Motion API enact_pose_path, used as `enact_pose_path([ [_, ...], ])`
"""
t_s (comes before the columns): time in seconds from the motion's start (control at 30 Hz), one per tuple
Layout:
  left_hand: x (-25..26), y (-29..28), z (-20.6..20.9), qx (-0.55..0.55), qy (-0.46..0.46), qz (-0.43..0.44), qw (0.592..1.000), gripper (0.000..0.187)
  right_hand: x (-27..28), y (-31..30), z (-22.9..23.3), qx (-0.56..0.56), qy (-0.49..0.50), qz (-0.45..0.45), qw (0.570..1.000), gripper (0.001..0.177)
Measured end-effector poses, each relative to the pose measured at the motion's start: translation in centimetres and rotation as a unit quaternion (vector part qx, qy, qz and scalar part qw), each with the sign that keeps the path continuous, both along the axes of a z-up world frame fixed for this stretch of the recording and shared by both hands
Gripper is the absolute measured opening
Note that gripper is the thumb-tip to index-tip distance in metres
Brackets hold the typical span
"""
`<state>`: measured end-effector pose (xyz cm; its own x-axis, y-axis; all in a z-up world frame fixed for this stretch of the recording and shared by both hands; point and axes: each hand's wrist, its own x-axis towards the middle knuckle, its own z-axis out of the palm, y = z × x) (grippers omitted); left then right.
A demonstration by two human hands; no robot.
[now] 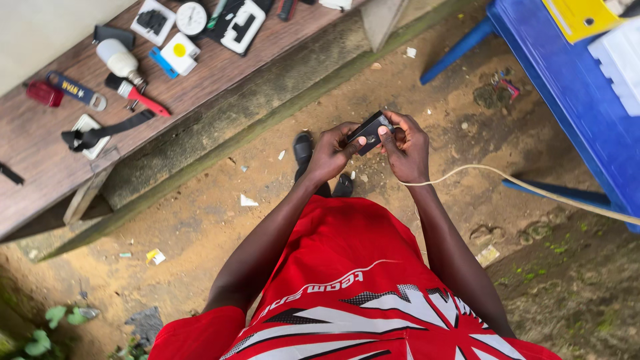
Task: The person picks up and cleans various electronic parts including a black plastic housing, a small printed circuit board, and a box using a brush and a cloth by hand.
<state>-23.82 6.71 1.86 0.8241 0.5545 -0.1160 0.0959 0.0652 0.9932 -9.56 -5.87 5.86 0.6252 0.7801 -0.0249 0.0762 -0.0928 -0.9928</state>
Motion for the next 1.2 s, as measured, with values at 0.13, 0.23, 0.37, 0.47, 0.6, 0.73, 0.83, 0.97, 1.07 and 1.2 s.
enact_pose_path([
  [0.13,3.2,-1.3,-0.4,-0.008,-0.023,-0.066,0.998,0.025,1.6,-3.2,0.1,0.003,-0.003,-0.064,0.998,0.03],
  [0.23,6.2,-2.0,-0.9,-0.048,-0.06,-0.117,0.99,0.026,3.1,-5.0,0.3,0.019,0.009,-0.108,0.994,0.029],
  [0.37,11.1,-3.0,-1.3,-0.058,-0.074,-0.176,0.98,0.026,5.8,-7.3,0.7,0.003,-0.001,-0.169,0.986,0.03],
  [0.47,15.0,-3.7,-1.3,-0.058,-0.045,-0.214,0.974,0.026,8.3,-8.5,0.8,-0.002,-0.003,-0.214,0.977,0.03],
  [0.6,20.6,-4.4,-1.7,-0.05,-0.041,-0.257,0.964,0.028,11.9,-9.8,0.7,0.0,0.0,-0.264,0.965,0.028],
  [0.73,26.2,-4.2,-1.3,-0.055,-0.035,-0.284,0.957,0.027,16.6,-9.7,1.1,-0.002,-0.001,-0.296,0.955,0.029],
  [0.83,29.7,-3.6,-1.0,-0.041,-0.027,-0.291,0.955,0.028,19.7,-9.3,1.4,-0.014,0.001,-0.311,0.95,0.03],
  [0.97,34.8,-2.1,-1.5,-0.028,-0.056,-0.305,0.95,0.027,23.7,-8.0,1.0,-0.013,0.004,-0.341,0.94,0.03],
  [1.07,37.8,-1.2,-2.2,-0.034,-0.054,-0.312,0.948,0.026,26.1,-7.3,0.0,0.018,0.027,-0.357,0.933,0.03],
  [1.2,40.4,-0.7,-2.7,-0.059,-0.05,-0.289,0.954,0.029,28.5,-6.5,-0.7,0.028,0.044,-0.376,0.925,0.032],
])
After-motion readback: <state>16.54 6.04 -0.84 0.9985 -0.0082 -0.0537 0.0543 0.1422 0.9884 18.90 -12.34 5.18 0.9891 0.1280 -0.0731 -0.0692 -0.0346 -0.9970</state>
